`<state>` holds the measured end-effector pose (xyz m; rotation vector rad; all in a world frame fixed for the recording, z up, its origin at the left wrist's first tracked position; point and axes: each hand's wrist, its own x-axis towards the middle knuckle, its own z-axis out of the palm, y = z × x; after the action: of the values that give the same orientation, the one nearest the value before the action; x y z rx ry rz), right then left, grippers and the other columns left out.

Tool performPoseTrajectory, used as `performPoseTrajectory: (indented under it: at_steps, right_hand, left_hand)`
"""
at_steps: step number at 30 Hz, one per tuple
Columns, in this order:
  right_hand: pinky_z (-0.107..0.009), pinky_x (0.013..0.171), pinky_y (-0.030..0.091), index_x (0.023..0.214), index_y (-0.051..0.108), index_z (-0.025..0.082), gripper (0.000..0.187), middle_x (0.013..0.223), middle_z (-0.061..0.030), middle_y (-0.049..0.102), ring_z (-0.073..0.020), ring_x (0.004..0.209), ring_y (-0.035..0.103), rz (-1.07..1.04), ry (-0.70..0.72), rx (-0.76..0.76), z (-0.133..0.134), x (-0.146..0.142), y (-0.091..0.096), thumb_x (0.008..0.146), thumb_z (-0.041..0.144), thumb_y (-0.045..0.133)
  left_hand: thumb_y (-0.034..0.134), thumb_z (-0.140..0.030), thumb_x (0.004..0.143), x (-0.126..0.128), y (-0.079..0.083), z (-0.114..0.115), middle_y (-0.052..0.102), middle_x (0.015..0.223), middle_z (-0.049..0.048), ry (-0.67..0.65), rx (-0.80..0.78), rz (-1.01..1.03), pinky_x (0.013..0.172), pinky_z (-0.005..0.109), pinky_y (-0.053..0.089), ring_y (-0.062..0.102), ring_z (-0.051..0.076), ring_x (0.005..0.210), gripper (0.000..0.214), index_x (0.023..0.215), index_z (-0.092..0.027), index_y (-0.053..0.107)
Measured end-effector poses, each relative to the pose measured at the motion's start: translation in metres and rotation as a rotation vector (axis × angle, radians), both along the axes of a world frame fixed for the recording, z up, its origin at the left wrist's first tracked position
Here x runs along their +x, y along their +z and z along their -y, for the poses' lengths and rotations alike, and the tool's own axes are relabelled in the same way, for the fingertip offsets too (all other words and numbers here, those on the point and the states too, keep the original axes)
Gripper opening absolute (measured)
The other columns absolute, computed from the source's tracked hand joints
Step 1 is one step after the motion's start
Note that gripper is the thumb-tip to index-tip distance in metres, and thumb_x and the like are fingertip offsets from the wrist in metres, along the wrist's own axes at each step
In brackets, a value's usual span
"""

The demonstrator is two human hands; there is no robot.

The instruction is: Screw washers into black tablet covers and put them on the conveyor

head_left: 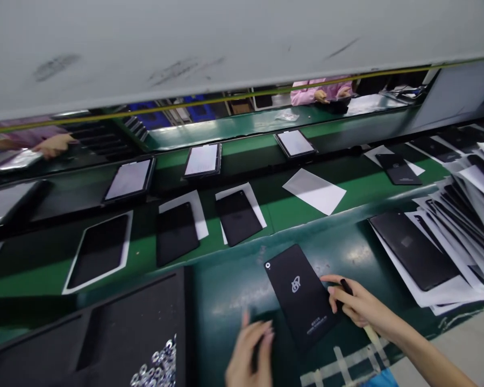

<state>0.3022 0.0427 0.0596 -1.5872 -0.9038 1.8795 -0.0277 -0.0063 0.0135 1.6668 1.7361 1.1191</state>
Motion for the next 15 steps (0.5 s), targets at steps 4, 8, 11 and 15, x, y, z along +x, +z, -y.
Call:
performPoseTrajectory:
  at_steps: [4, 8, 11, 15]
  right_hand:
    - [-0.023, 0.044, 0.013, 0.118, 0.061, 0.022, 0.061, 0.077, 0.0057, 0.053, -0.0050, 0.048, 0.019, -0.043, -0.026, -0.100, -0.010, -0.011, 0.000, 0.089, 0.071, 0.082]
    - [-0.024, 0.045, 0.023, 0.085, 0.053, 0.023, 0.056, 0.067, 0.0062, 0.039, -0.0098, 0.053, 0.029, 0.085, 0.091, 0.088, -0.032, -0.014, -0.004, 0.086, 0.067, 0.087]
    - [-0.029, 0.057, 0.047, 0.092, 0.064, 0.023, 0.045, 0.083, -0.0025, 0.062, -0.0200, 0.071, 0.058, 0.113, -0.039, 0.311, -0.066, -0.002, 0.005, 0.088, 0.061, 0.086]
    - [-0.032, 0.065, 0.053, 0.115, 0.075, 0.020, 0.038, 0.094, -0.0087, 0.073, -0.0223, 0.076, 0.067, 0.254, -0.211, 0.513, -0.146, 0.040, 0.036, 0.095, 0.051, 0.082]
  left_hand:
    - [0.063, -0.047, 0.109, 0.087, -0.019, -0.026, 0.082, 0.106, 0.0120, -0.090, -0.034, 0.270, 0.105, 0.046, 0.064, 0.081, 0.028, 0.103, 0.032, 0.102, -0.022, 0.083]
    - [0.071, -0.059, 0.104, 0.082, -0.016, -0.057, 0.081, 0.103, 0.0124, -0.091, -0.130, 0.476, 0.091, 0.035, 0.067, 0.080, 0.024, 0.095, 0.042, 0.110, -0.019, 0.083]
    - [0.078, -0.066, 0.097, 0.044, -0.012, -0.073, 0.081, 0.113, 0.0149, -0.007, -0.138, 0.541, 0.096, 0.033, 0.065, 0.079, 0.025, 0.106, 0.051, 0.107, -0.017, 0.083]
    - [0.080, -0.064, 0.095, -0.001, -0.012, -0.062, 0.079, 0.110, 0.0143, 0.094, -0.067, 0.481, 0.095, 0.031, 0.063, 0.078, 0.025, 0.108, 0.047, 0.094, -0.017, 0.081]
